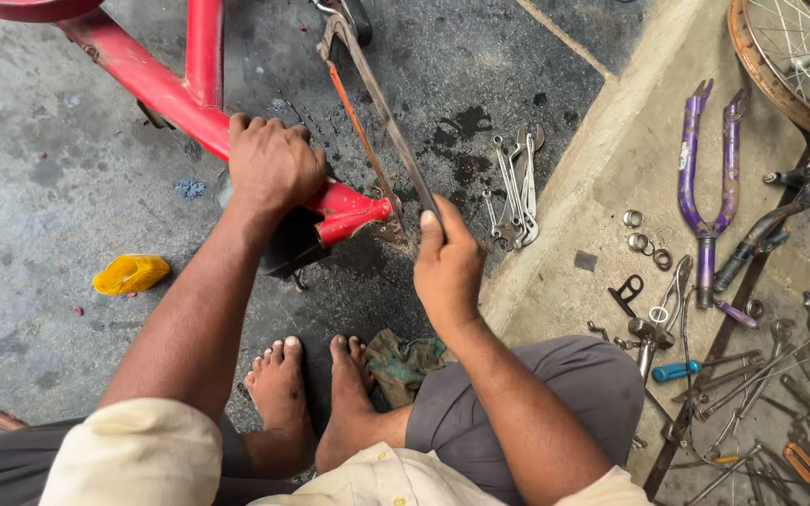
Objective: The person saws a metal component on a bicycle frame using a hacksaw and periodically applies a lubricant or cleaning agent from a yellow container.
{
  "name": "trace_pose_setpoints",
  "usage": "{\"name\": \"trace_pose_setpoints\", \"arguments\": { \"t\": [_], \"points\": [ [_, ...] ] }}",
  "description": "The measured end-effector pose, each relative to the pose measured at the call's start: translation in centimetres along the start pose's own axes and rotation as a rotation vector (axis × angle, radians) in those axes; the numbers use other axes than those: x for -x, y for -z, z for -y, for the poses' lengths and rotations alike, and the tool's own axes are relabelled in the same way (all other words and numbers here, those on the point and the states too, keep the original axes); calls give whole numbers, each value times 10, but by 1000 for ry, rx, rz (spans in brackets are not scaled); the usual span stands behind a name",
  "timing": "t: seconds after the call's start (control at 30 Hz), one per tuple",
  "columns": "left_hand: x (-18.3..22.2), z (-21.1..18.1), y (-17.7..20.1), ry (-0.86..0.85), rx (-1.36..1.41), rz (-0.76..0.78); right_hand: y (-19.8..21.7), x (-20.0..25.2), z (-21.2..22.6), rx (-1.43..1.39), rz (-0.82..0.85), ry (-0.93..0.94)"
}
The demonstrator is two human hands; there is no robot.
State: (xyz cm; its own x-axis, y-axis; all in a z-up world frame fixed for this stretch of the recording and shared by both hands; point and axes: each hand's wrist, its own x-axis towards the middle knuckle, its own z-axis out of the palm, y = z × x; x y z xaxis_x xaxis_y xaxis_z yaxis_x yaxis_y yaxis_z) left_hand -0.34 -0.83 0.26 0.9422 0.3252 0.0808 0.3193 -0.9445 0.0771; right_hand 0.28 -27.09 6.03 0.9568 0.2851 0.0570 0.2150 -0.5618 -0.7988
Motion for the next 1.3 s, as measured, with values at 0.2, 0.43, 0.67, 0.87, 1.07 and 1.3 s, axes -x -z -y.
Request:
{"name": "trace_pose_setpoints", "arguments": {
  "t": [0.2, 0.43, 0.67, 0.87, 1.07, 1.3],
  "points": [
    [-7, 3, -12, 32, 69, -44, 64, 105, -45, 23, 57, -228],
    [1, 1, -12, 39, 53, 9, 45, 57, -1, -32, 26, -107],
    [-6, -5, -11, 30, 97, -97, 14, 22, 5, -52, 0, 99],
    [3, 3, -31, 14, 55, -162, 68, 99, -20, 66, 82, -123],
    [9, 2, -36, -78, -111, -160, 69, 95, -30, -113, 32, 208],
    [2, -9, -8, -116, -233, 234, 77, 96, -30, -294, 173, -12]
  ]
}}
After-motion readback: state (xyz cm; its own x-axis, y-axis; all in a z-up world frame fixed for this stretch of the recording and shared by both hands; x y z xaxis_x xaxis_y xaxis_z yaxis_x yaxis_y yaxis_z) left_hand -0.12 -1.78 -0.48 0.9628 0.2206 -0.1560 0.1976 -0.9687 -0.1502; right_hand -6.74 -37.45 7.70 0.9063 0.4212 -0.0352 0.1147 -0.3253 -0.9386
